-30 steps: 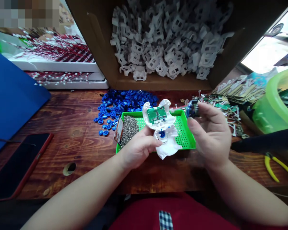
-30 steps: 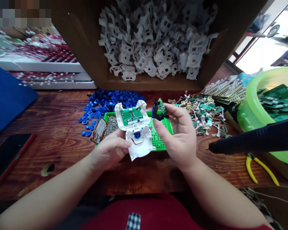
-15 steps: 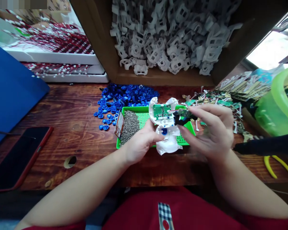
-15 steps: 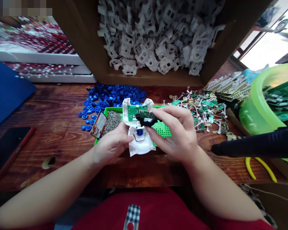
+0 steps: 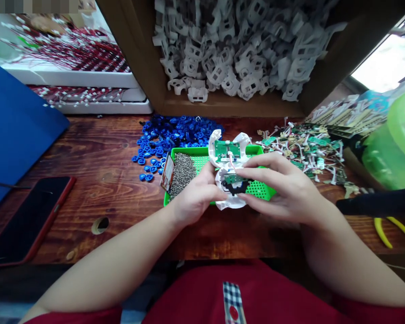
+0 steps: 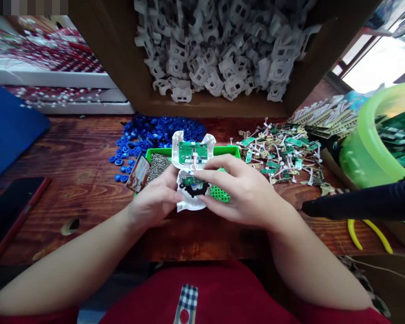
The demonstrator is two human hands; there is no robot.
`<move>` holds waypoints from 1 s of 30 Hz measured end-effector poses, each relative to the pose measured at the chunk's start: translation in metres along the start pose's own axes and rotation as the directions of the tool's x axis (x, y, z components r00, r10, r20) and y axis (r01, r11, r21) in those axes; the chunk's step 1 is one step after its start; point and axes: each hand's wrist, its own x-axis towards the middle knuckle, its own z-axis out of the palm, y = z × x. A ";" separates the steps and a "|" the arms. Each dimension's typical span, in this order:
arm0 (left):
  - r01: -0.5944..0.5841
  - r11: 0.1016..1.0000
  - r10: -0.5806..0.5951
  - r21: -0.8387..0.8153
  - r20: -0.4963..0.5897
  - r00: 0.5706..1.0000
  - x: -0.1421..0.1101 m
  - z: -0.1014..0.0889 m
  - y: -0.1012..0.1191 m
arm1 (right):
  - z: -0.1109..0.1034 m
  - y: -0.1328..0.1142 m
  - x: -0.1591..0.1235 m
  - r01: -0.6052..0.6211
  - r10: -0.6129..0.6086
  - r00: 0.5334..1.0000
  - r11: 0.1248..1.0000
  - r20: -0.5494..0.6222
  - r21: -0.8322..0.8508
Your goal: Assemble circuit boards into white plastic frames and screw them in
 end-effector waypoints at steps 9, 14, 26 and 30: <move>0.009 0.977 0.017 0.211 -0.121 0.992 -0.004 0.001 -0.013 | 0.002 -0.006 0.000 -0.001 0.011 0.997 0.991 0.078 -0.133; -0.042 0.950 0.096 0.308 -0.161 0.982 -0.005 0.005 -0.014 | 0.002 -0.011 0.001 0.049 -0.030 0.995 0.974 0.092 -0.223; -0.114 0.921 0.211 0.372 -0.230 0.950 -0.007 0.010 -0.011 | 0.003 -0.013 0.001 -0.018 0.010 0.998 0.991 -0.061 -0.130; -0.110 0.931 0.202 0.348 -0.241 0.949 -0.007 0.009 -0.013 | 0.009 -0.016 0.002 -0.427 0.518 0.842 0.812 -0.154 0.397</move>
